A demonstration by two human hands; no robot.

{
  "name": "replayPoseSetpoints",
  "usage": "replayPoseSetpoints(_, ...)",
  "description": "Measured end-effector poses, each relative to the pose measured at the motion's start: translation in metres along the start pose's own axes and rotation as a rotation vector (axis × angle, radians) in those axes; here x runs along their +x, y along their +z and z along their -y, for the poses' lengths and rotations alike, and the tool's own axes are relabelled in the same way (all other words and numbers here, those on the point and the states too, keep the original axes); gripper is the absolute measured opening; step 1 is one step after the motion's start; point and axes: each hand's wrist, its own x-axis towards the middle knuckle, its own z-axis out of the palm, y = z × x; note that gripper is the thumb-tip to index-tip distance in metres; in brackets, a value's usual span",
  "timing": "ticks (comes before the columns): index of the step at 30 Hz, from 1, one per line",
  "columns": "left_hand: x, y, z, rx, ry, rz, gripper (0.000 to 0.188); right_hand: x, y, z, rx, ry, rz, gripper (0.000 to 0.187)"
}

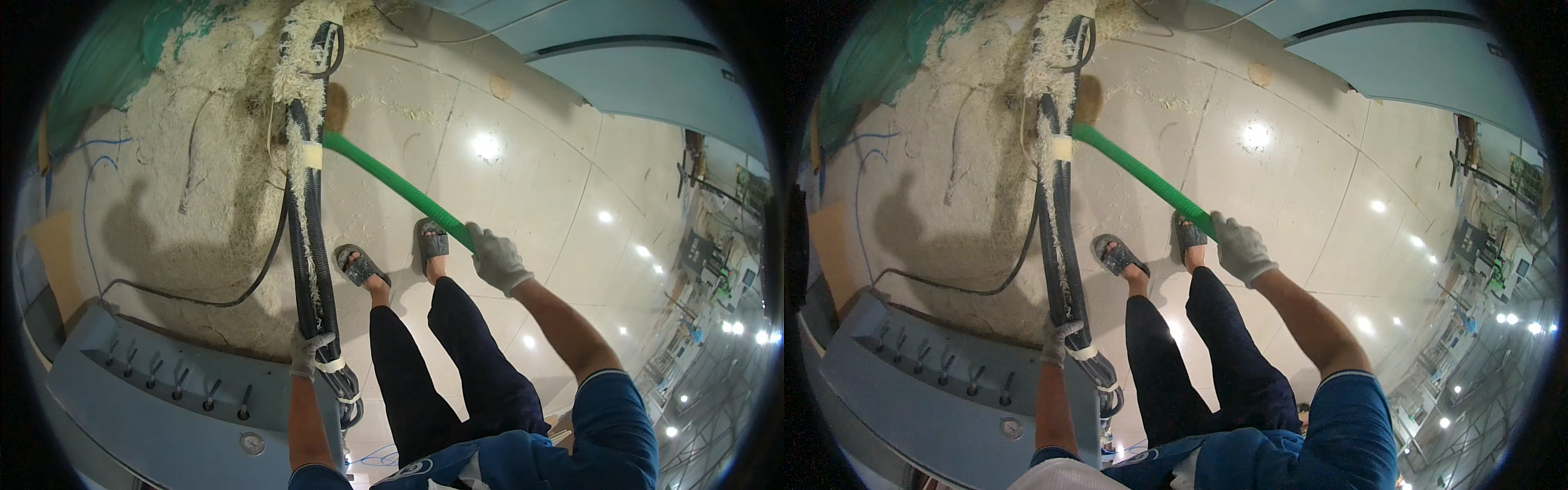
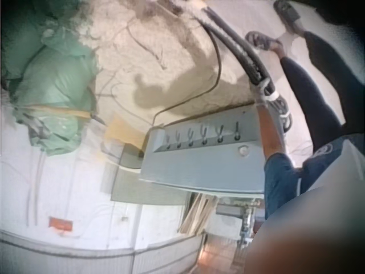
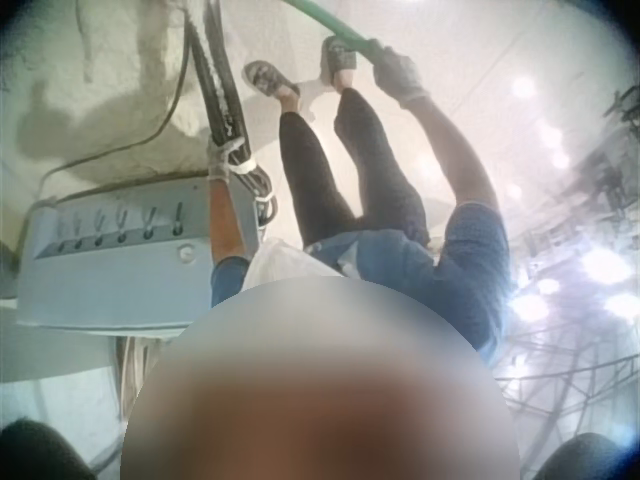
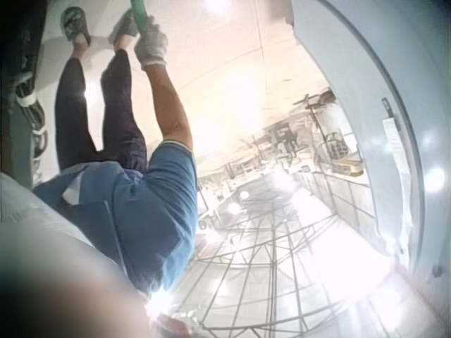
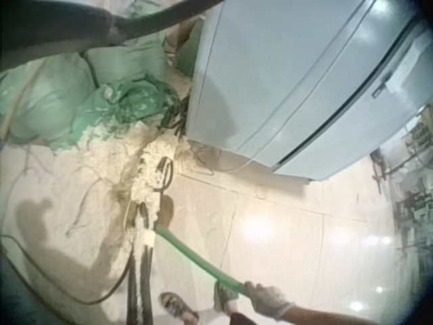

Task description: The person removes a finished wooden panel from a machine and stacks it. Then, using a broom and dustpan, the person sweeps sawdust from the floor and collects it into a green sack.

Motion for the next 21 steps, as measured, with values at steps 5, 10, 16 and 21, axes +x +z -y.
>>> replayPoseSetpoints(5,-0.002,0.005,-0.006,-0.057,-0.016,0.018,0.062,-0.026,0.022,-0.003,0.047,0.099,0.007,0.068)
replayPoseSetpoints(10,-0.006,0.008,-0.016,-0.034,0.001,0.011,0.06,-0.066,0.016,-0.033,-0.024,0.129,-0.057,0.075)
replayPoseSetpoints(16,-0.006,0.008,-0.014,-0.05,-0.016,-0.008,0.056,-0.161,0.028,-0.068,0.202,0.283,-0.187,0.082)
replayPoseSetpoints(21,-0.01,0.008,-0.019,-0.073,-0.012,0.021,0.055,-0.113,0.024,-0.062,0.608,0.515,-0.162,0.088)
